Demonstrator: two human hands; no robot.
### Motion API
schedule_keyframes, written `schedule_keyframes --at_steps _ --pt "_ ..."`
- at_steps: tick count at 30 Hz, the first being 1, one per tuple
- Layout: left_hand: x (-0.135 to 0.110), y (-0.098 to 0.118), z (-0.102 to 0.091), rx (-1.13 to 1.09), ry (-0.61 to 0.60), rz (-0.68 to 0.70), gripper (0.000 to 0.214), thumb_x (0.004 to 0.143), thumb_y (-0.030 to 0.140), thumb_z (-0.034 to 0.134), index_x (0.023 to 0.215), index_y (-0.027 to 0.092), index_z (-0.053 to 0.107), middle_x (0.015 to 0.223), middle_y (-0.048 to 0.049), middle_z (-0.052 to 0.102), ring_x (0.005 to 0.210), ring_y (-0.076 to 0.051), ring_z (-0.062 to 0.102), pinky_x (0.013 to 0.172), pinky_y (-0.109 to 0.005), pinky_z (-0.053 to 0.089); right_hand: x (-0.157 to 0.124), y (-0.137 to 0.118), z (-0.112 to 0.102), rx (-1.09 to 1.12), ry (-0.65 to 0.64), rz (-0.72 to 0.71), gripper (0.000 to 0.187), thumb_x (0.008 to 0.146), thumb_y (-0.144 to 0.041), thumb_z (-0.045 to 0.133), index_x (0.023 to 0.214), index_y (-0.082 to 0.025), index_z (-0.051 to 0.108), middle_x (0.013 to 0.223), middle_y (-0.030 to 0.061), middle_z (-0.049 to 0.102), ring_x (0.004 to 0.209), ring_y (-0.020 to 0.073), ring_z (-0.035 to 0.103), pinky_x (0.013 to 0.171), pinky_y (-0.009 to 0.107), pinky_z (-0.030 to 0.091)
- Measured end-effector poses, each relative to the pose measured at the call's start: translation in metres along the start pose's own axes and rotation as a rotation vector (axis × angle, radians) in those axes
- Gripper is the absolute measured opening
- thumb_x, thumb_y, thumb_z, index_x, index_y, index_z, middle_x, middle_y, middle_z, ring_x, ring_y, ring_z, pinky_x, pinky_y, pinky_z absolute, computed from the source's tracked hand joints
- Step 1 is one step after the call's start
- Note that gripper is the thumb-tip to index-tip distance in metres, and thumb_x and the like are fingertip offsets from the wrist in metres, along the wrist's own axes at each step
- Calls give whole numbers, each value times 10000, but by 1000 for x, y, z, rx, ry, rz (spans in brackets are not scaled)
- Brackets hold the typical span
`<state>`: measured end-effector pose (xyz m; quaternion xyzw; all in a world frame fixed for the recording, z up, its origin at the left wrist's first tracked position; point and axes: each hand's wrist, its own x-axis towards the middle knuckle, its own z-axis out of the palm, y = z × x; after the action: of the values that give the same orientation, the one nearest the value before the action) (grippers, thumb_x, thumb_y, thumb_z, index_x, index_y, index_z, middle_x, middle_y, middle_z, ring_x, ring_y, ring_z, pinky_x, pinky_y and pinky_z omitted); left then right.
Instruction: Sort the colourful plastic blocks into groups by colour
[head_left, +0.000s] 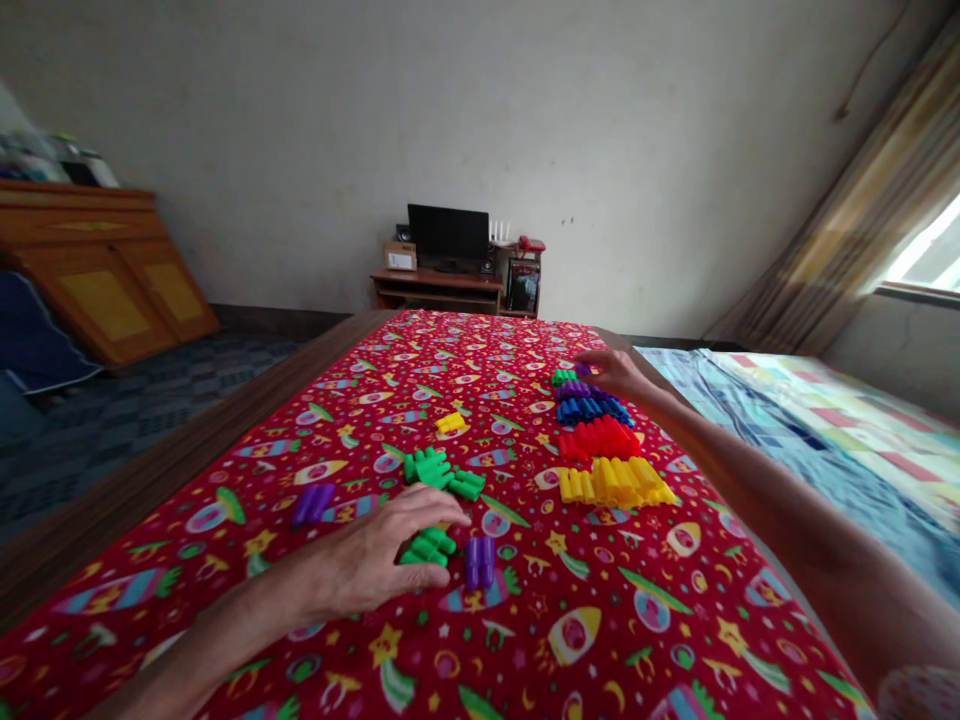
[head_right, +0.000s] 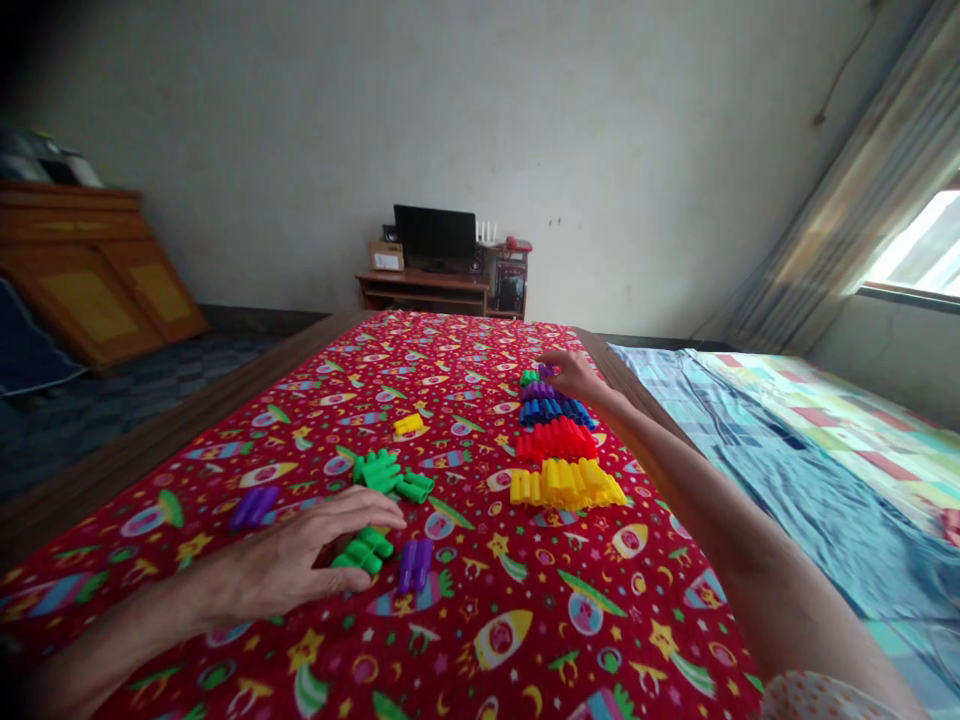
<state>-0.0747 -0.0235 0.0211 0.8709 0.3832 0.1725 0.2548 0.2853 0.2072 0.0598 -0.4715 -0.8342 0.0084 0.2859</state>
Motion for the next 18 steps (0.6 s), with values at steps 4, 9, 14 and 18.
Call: schedule_keyframes --at_steps 4,9,14,18 --pt "-3 3 10 38 -78 1 507 808 392 716 1285 278 588 1346 -78 580 1280 -266 504 1069 -390 421 -5 13 5 -20 -76 -21 323 730 -143 617 1025 -189 740 1015 61 756 890 209 696 832 309 529" --pt "-4 6 21 51 -33 37 546 832 292 691 1352 335 528 1371 -62 557 1285 -250 504 1070 -402 424 -7 21 5 -59 -149 -50 331 791 -190 609 1104 -204 716 1131 71 723 1008 244 674 900 354 514" --pt "-3 4 26 70 23 66 495 844 327 686 1321 321 559 1320 -60 593 1231 -234 542 1047 -377 447 -8 21 2 -81 -192 -67 345 822 -211 616 1157 -201 697 1121 84 724 1034 270 665 901 386 512" --pt "0 2 38 120 91 42 498 839 449 673 1299 283 579 1292 -79 616 1218 -256 548 1053 -410 443 -8 8 -4 -63 -141 -47 329 838 -237 602 1145 -172 698 1132 111 717 1019 259 670 874 356 514"
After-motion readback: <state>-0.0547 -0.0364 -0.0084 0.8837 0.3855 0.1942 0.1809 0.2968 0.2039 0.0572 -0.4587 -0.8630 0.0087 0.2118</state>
